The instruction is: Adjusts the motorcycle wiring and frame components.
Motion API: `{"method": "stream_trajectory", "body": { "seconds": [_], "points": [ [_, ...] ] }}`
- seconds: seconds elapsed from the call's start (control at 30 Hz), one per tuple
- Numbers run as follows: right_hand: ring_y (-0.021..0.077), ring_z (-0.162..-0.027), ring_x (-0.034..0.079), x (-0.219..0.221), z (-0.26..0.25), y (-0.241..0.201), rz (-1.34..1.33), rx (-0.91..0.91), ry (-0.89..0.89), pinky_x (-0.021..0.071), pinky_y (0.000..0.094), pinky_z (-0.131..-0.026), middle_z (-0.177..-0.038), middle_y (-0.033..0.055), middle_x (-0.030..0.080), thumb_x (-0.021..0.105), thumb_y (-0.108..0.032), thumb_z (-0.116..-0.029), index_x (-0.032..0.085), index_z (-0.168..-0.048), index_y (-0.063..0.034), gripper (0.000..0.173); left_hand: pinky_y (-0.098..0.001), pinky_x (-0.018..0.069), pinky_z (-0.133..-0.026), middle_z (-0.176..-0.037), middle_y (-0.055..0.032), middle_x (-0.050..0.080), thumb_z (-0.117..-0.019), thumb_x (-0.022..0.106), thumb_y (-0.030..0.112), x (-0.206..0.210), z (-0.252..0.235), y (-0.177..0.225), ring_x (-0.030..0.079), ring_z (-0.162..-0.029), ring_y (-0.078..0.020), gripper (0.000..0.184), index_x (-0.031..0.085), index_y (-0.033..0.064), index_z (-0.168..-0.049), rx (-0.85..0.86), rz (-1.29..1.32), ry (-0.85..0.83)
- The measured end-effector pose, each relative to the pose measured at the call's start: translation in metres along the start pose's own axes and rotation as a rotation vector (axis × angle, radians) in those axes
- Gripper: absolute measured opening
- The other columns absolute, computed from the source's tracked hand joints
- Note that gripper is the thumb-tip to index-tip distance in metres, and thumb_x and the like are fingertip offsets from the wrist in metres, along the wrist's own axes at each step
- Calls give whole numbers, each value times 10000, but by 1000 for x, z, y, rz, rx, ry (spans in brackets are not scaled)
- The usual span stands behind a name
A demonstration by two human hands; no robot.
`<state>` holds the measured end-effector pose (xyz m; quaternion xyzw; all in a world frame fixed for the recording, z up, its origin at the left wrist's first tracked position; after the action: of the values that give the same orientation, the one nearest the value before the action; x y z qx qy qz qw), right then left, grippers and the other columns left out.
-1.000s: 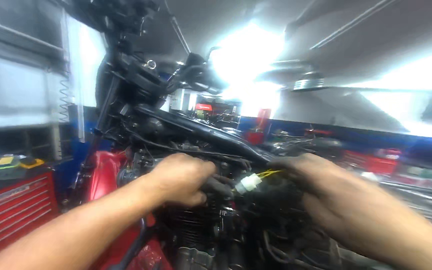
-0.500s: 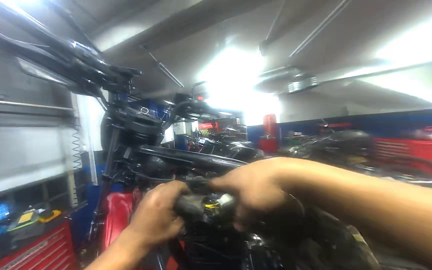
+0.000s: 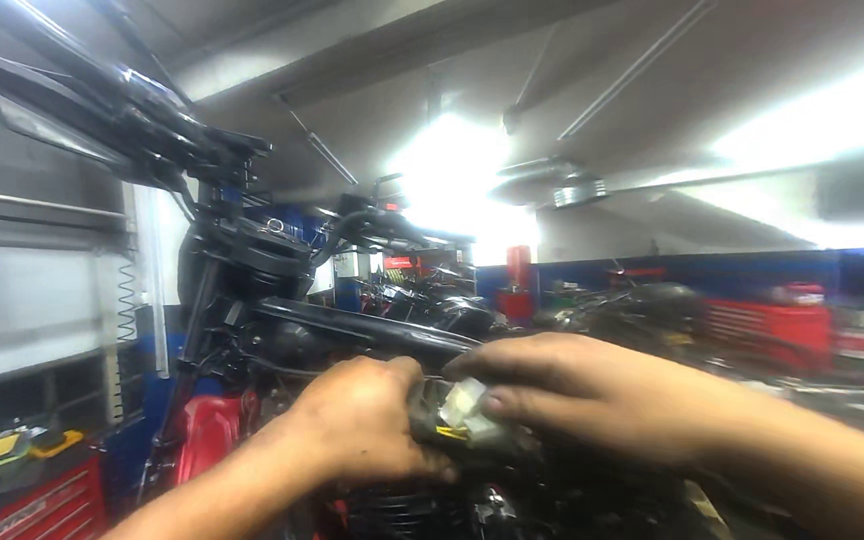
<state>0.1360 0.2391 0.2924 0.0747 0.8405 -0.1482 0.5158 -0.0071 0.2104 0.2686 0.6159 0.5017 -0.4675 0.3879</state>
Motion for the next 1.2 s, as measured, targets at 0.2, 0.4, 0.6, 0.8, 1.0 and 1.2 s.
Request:
{"method": "stream_trajectory", "body": {
  "seconds": [0.2,0.4,0.6,0.8,1.0,1.2],
  "points": [
    [42,-907,657,11,16,-16,387,-375,220,582,267,-765,-1038,-65,674,566,-507,-999,630,-1321,-192,454,-417,569,-722,-829,50,685,-692,778,759,0,0,-3,676,-809,-116,636,691,227,-1029,-20,-8,167],
    [44,-843,664,10,22,-23,462,-417,406,580,243,-703,-976,-56,682,564,-437,-1007,667,-1215,-151,369,-398,554,-726,-844,60,680,-710,793,742,6,-1,-2,653,-803,-100,620,713,229,-1050,-23,-7,17],
    [15,-806,664,9,14,-23,510,-361,385,578,228,-697,-890,-101,690,610,-440,-945,715,-1132,-185,333,-358,540,-660,-770,96,651,-641,810,777,2,-2,2,630,-729,-55,633,707,259,-990,-47,77,82],
    [-74,-591,588,5,5,-9,313,-154,273,510,162,-503,-675,-184,634,726,-487,-869,736,-912,-275,217,-422,582,-592,-739,28,665,-732,818,511,-5,7,28,694,-691,-176,428,664,191,-971,53,-313,532],
    [-15,-545,556,11,2,10,359,114,178,478,246,-496,-621,-155,587,762,-553,-835,663,-799,-290,284,-383,518,-535,-678,6,602,-730,789,275,2,3,51,640,-623,-196,246,648,150,-888,240,-444,842],
    [-74,-741,661,-10,29,-4,245,-93,326,595,164,-645,-875,-184,706,752,-470,-849,659,-1233,-252,452,-426,594,-611,-809,28,678,-690,843,463,-1,0,43,699,-738,-173,433,679,192,-986,48,-191,677]
  ]
}}
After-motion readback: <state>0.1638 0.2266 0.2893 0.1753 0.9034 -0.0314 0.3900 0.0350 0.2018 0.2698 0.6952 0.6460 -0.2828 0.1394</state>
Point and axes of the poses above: each hand's wrist, its own z-axis away from the middle knuckle, its own x-axis out of the palm, y = z × x, the point moved 9 cm from there along -z, towards the middle knuckle
